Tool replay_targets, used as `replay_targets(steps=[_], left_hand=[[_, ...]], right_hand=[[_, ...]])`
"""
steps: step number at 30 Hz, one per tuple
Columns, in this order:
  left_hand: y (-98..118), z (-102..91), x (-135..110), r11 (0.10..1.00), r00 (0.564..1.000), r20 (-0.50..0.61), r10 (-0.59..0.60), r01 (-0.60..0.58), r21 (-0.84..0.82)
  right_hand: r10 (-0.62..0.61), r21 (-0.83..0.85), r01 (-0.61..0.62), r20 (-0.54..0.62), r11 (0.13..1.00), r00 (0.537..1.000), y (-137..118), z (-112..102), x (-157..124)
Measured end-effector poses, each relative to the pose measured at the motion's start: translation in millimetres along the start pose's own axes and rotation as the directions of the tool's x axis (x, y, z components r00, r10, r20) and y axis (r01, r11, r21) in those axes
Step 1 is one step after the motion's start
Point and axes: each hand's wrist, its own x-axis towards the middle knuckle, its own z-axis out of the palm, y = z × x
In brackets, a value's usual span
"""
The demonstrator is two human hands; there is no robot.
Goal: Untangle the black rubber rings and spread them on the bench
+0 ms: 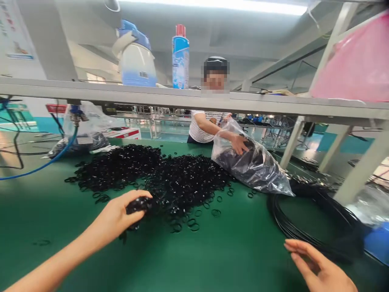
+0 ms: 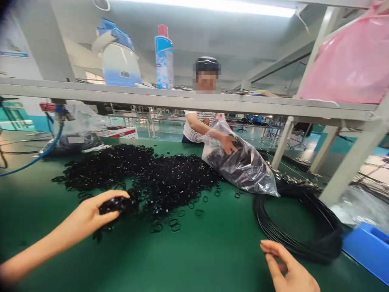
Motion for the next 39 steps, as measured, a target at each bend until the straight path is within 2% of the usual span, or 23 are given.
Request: replay_targets(steps=[1, 3, 4, 6, 10, 13, 16, 18, 21, 24, 26, 29, 32, 35, 39], left_hand=[[13, 10.9, -4, 0.998, 0.998, 0.027, 0.056, -0.056, -0.029], [38, 32.0, -10, 0.987, 0.987, 0.065, 0.145, -0.141, -0.072], [49, 42.0, -13, 0.981, 0.98, 0.083, 0.182, -0.175, -0.082], [67, 60.3, -17, 0.966, 0.963, 0.101, 0.251, -0.242, -0.09], [83, 90.4, -28, 0.938, 0.919, 0.199, 0.342, -0.321, -0.128], [78, 104.3, -37, 0.933, 0.885, 0.298, 0.356, -0.317, -0.172], [69, 103.9, -44, 0.928, 0.884, 0.298, 0.36, -0.307, -0.21], [63, 96.5, -46, 0.935, 0.901, 0.276, 0.334, -0.279, -0.22], [57, 83.9, -50, 0.97, 0.942, 0.267, 0.202, -0.155, -0.186], [56, 78.9, -54, 0.993, 0.982, 0.167, 0.084, -0.067, -0.101], [59, 79.9, -54, 0.996, 0.992, 0.106, 0.07, -0.065, -0.055], [70, 84.0, -51, 0.997, 0.993, 0.096, 0.072, -0.07, -0.024], [88, 89.9, -40, 0.995, 0.988, 0.14, 0.066, -0.054, -0.085], [105, 98.1, -27, 0.983, 0.966, 0.241, 0.094, -0.052, -0.174], [115, 104.1, -18, 0.987, 0.928, 0.353, 0.119, -0.072, -0.142]], right_hand=[[-0.075, -0.074, 0.07, -0.072, 0.995, 0.995, 4, -2, 3], [-0.258, -0.178, 0.221, -0.222, 0.959, 0.94, 3, -1, 3], [-0.327, -0.206, 0.279, -0.256, 0.938, 0.91, -2, 2, 0], [-0.387, -0.17, 0.353, -0.253, 0.92, 0.887, -17, 13, -11], [-0.385, 0.074, 0.385, -0.009, 0.92, 0.923, -59, 39, -40], [-0.454, 0.212, 0.416, 0.176, 0.884, 0.874, -84, 53, -55], [-0.497, 0.284, 0.427, 0.258, 0.859, 0.828, -101, 64, -56], [-0.495, 0.318, 0.41, 0.264, 0.855, 0.828, -109, 70, -51], [-0.445, 0.4, 0.332, 0.234, 0.854, 0.864, -115, 76, -38], [-0.292, 0.469, 0.16, 0.224, 0.869, 0.93, -110, 78, -28], [-0.21, 0.485, 0.077, 0.228, 0.871, 0.951, -104, 76, -24], [-0.213, 0.493, 0.085, 0.209, 0.866, 0.954, -99, 72, -24], [-0.242, 0.47, 0.131, 0.185, 0.873, 0.953, -101, 71, -28], [-0.27, 0.457, 0.165, 0.175, 0.874, 0.947, -103, 70, -30], [-0.259, 0.497, 0.136, 0.189, 0.857, 0.947, -100, 69, -26]])
